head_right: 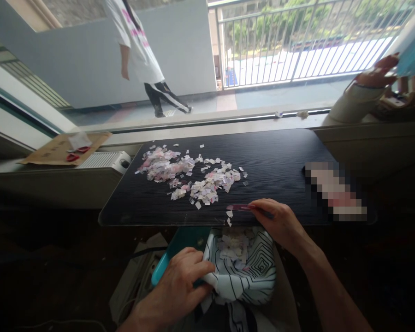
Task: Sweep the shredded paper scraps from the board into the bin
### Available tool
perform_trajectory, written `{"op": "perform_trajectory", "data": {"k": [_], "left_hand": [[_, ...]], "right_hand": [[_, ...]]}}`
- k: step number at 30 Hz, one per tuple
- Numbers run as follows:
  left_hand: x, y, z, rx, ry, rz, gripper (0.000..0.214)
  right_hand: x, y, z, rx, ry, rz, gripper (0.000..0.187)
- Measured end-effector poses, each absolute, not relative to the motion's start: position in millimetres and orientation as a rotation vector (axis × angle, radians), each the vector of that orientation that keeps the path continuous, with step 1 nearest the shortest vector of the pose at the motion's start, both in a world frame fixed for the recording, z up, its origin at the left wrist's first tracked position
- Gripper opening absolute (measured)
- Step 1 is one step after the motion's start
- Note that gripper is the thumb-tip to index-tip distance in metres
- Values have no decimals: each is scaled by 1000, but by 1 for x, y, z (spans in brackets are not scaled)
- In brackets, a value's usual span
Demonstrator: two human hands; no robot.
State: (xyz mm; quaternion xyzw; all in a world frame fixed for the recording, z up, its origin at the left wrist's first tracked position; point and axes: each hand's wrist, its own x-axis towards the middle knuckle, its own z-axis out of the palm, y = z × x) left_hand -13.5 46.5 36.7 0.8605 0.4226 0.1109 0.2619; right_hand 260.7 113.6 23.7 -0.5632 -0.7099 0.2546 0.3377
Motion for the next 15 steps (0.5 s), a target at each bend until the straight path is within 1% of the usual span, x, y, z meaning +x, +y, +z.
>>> {"op": "perform_trajectory", "data": {"k": [4,8,10,13,15], "left_hand": [[-16,44,37,2317,1173,319,4],[-16,42,34,2295,1173,316,5],[-14,43,33,2296,1163,300,5],[-8,46,33,2326,1114,277,7],[-5,47,34,2353,1078,268,9]], "right_hand": [[262,110,18,-1423,-1919,700,17],[275,93,24,-1419,-1964,754,16],[279,98,27,-1457,-1916,668,17],[282,123,28,-1607,-1733,412,21],[282,141,26,-1679,-1694,304,23]]}}
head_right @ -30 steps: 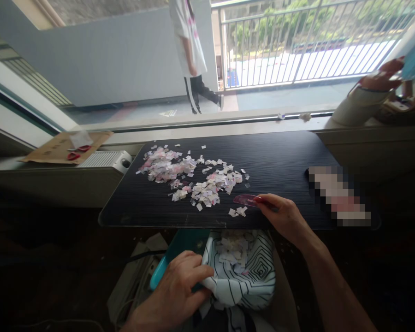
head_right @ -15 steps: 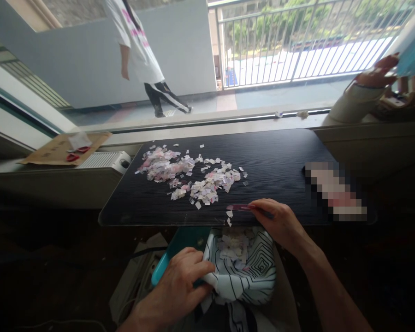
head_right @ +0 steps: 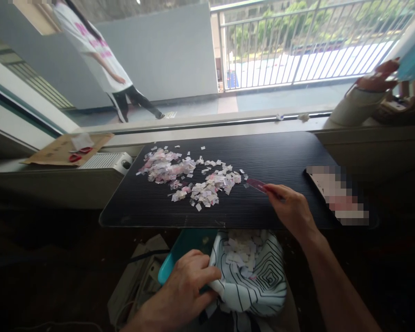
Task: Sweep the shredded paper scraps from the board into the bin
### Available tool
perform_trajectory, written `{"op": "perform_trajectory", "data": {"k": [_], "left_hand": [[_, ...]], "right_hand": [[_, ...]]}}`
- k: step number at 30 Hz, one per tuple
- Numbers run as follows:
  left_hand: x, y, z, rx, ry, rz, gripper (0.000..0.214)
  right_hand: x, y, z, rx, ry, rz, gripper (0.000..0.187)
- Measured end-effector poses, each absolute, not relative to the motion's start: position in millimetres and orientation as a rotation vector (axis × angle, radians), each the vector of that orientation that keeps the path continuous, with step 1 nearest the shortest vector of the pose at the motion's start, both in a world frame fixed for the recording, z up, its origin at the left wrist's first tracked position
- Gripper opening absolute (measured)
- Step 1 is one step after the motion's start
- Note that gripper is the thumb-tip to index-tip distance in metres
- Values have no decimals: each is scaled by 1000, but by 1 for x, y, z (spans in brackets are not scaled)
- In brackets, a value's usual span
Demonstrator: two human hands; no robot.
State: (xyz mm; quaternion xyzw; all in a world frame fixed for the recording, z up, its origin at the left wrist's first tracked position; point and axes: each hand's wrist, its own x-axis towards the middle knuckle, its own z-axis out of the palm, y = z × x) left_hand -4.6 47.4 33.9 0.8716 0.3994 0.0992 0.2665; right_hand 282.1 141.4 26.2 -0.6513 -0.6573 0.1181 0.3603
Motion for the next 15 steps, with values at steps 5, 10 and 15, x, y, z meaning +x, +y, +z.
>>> {"op": "perform_trajectory", "data": {"k": [5,10,15], "left_hand": [[-3,47,36,2383,1069,267,12],[-6,47,33,2394,1125,220,12],[-5,50,34,2488,1080,136,15]], "right_hand": [[271,146,19,-1644,-1810,312,24],[236,115,16,-1433,-1958,476,22],[222,104,17,-1309,-2024,563,21]]}}
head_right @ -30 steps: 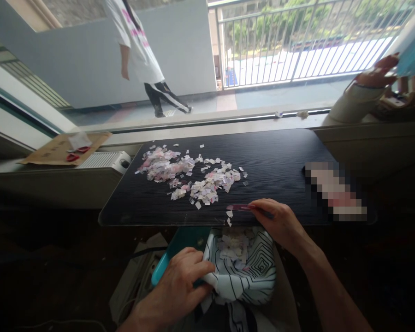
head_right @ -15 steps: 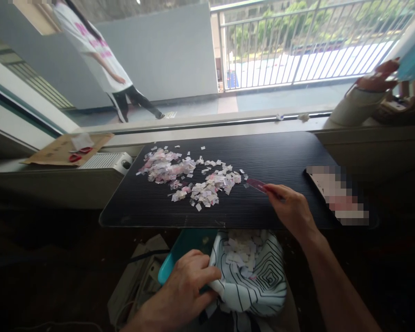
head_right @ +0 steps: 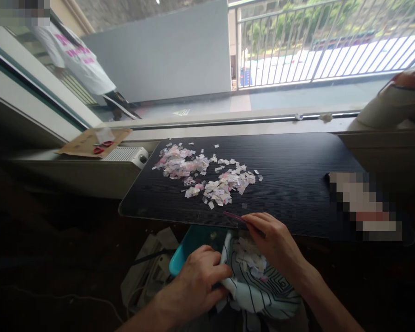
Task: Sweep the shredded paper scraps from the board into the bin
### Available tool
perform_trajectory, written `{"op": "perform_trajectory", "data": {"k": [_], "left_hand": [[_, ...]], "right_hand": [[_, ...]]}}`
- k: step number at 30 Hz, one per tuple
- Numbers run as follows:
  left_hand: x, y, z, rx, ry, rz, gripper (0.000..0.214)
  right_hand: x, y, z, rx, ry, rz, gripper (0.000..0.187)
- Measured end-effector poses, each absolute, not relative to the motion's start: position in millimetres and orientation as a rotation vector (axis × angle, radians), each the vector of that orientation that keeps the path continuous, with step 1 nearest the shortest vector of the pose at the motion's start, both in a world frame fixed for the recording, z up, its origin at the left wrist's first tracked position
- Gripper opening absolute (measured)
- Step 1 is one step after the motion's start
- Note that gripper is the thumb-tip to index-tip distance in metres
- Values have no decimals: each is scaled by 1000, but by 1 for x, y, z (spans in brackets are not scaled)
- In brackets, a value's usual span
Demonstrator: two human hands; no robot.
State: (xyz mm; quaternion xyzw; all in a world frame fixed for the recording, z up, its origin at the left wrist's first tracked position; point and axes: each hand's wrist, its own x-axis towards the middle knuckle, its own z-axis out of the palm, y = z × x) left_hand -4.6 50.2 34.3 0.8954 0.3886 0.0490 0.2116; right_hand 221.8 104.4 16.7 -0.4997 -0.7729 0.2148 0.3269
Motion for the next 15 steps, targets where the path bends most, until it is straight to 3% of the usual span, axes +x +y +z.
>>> {"op": "perform_trajectory", "data": {"k": [6,15], "left_hand": [[1,53,37,2530,1048,144,15],[3,55,39,2570,1018,93,15]], "right_hand": [[241,105,14,-1468,-1910,282,20],[223,91,17,-1327,-2055,570,20]]}}
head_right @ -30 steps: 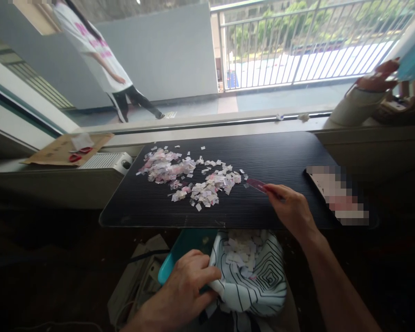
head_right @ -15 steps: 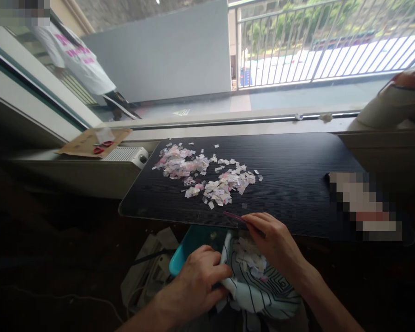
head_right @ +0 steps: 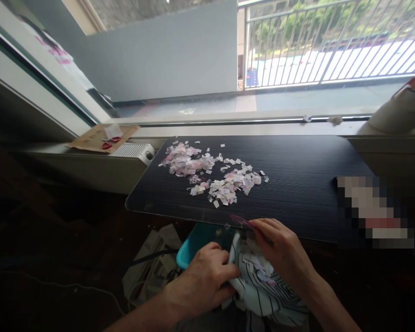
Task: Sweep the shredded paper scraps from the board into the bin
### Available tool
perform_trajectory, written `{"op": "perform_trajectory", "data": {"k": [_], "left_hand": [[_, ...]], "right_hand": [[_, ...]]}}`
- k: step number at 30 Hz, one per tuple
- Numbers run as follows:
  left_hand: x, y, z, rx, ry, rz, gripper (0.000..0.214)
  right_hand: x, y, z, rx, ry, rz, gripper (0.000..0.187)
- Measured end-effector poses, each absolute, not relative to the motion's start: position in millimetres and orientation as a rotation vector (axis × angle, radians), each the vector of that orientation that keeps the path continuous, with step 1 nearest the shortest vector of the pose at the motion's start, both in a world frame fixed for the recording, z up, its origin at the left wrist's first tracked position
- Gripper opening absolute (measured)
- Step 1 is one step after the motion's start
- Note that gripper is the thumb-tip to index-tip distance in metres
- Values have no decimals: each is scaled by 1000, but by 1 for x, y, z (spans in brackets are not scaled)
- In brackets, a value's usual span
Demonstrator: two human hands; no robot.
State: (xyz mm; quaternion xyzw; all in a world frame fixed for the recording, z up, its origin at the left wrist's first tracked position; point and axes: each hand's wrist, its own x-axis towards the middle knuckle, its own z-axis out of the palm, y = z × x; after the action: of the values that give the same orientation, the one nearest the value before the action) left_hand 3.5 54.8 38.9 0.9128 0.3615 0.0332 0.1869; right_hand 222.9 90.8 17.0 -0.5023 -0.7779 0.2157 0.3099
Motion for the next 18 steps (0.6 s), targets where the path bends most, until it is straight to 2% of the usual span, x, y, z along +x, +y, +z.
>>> {"op": "perform_trajectory", "data": {"k": [9,18], "left_hand": [[-3,52,38,2559,1060,95,14],[-28,47,33,2448,1199,148,13]], "right_hand": [[206,90,36,-1213,-2156,676,23],[208,144,31,-1470,-2052,411,21]]}}
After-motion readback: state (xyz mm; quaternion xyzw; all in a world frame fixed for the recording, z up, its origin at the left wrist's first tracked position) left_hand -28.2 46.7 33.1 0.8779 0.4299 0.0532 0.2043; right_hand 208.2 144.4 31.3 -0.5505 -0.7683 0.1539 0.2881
